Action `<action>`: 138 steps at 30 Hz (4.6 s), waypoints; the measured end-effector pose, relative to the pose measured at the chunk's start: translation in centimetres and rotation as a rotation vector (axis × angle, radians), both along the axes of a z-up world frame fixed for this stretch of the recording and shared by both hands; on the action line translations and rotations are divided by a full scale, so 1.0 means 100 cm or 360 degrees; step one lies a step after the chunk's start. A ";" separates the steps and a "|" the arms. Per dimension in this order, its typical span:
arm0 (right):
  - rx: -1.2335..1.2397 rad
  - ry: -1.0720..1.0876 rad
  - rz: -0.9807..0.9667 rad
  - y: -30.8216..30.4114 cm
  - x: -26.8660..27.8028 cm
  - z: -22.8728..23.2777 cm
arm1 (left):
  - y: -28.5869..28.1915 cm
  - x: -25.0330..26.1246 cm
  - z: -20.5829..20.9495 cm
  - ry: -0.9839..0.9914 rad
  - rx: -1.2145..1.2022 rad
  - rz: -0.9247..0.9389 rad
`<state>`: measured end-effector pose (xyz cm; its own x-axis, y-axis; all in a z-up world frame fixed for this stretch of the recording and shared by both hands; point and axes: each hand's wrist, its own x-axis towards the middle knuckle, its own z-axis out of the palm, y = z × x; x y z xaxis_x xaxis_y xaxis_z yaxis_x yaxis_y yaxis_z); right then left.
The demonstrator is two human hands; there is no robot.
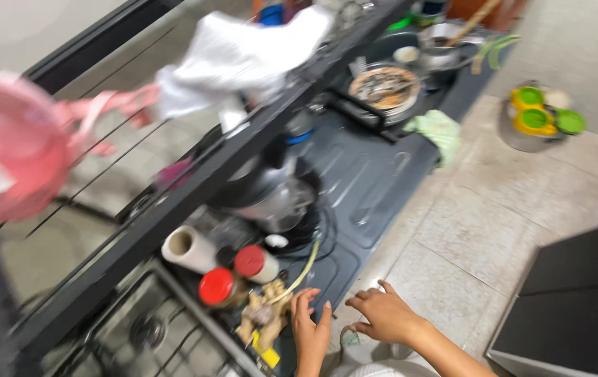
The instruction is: The person moves various kitchen items and appliances including a blender and a panini press from a counter to a drying rack by hand.
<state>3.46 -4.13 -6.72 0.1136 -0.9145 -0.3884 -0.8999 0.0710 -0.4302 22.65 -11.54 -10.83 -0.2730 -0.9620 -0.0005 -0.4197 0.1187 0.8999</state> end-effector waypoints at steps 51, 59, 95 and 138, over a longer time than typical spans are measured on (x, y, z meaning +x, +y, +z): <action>-0.0439 0.0607 -0.1857 0.414 -0.467 0.240 | 0.257 -0.850 0.244 0.0574 0.0738 -0.2921; -0.0598 0.1364 -0.2600 0.479 -0.588 0.296 | 0.410 -1.005 0.325 0.0662 0.0095 -0.2973; -0.0629 0.0709 -0.3496 0.614 -0.823 0.355 | 0.564 -1.123 0.374 0.0370 -0.0115 -0.2582; -0.2552 -0.2076 -0.2756 0.236 -0.494 0.206 | 0.107 -0.759 0.224 0.0845 0.0822 -0.1696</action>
